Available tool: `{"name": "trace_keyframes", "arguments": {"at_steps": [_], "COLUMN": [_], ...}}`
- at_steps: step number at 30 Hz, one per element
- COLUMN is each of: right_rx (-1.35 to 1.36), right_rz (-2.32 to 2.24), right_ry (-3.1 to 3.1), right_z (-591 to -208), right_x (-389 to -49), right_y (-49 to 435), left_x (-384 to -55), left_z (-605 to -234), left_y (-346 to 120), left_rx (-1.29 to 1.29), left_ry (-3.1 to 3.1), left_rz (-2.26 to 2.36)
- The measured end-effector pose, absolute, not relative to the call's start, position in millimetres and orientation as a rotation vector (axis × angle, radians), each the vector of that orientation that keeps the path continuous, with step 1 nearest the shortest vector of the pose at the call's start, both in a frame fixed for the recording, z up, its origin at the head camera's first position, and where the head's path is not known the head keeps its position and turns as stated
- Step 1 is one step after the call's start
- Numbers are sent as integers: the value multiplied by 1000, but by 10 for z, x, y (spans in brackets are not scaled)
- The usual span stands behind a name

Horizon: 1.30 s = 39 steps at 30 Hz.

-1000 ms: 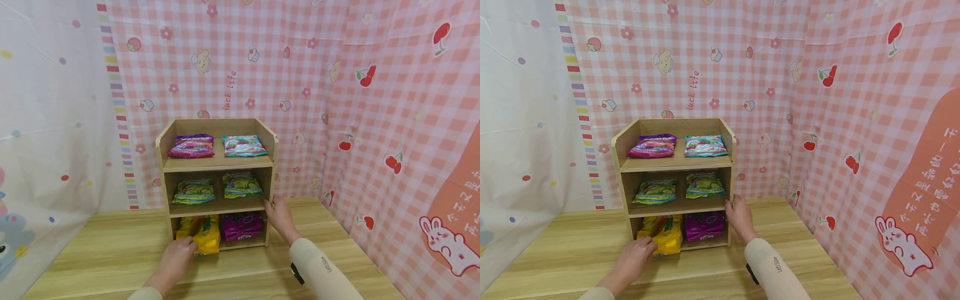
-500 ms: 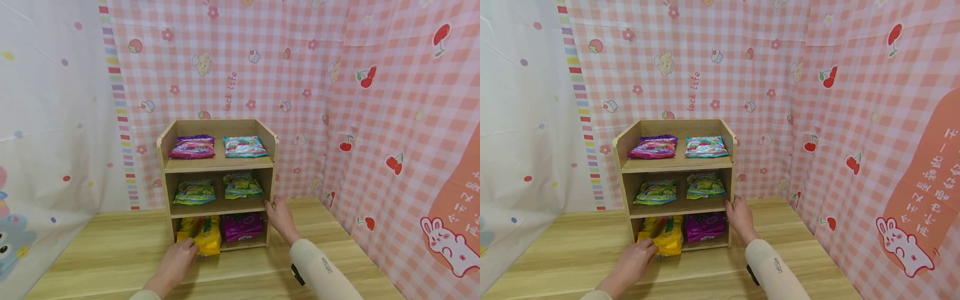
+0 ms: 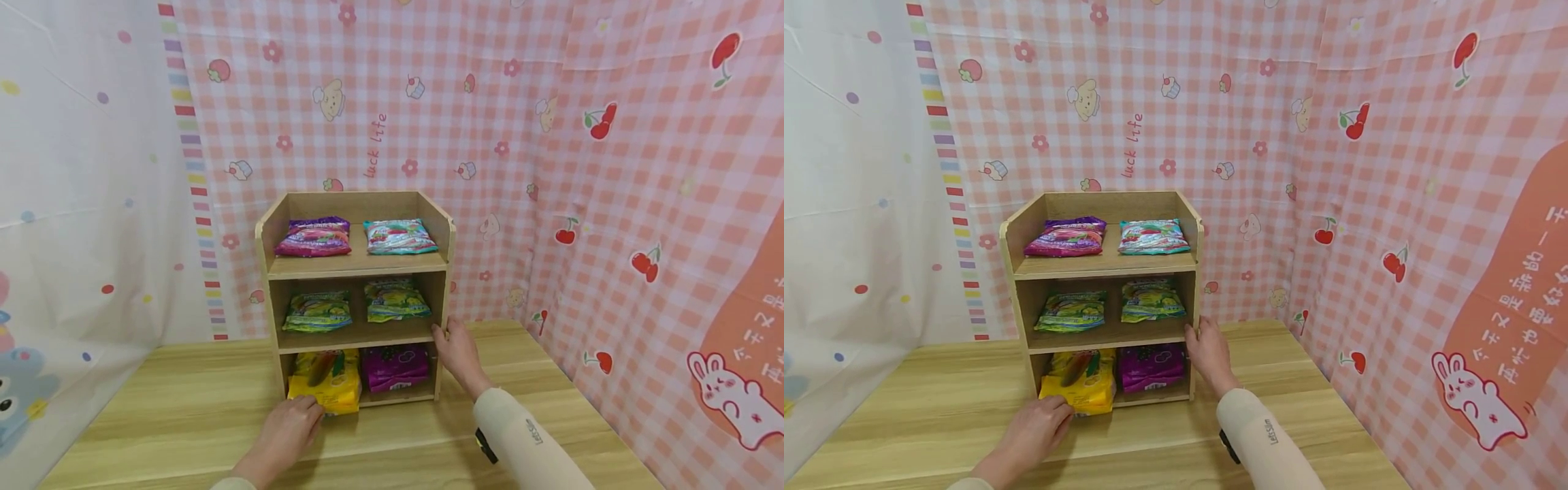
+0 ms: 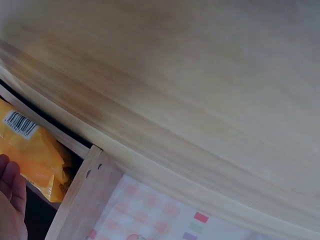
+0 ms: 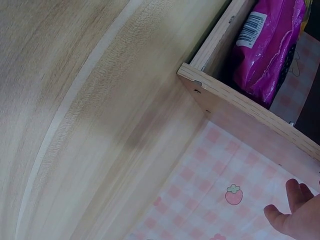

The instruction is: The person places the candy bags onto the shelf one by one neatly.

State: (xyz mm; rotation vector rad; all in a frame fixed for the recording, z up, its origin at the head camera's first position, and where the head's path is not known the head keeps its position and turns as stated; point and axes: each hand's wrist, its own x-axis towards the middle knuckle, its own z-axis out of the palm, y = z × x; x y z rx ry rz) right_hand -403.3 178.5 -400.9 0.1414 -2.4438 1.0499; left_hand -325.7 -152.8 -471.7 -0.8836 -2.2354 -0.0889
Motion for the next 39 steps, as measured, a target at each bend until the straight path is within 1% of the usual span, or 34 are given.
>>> {"name": "trace_keyframes", "arguments": {"at_steps": [16, 39], "right_rx": [155, 158], "right_rz": [1076, 1089], "right_ry": [-2417, -2428], "right_z": [-4000, -3996], "right_x": [-4004, -4008], "right_y": [1779, 1769], "left_x": [-3255, -3233], "left_z": [-4721, -4713], "left_y": [-1494, -1540], "left_rx": [-797, -813], "left_ry": [-2420, -2418], "left_rz": [-81, -100]}}
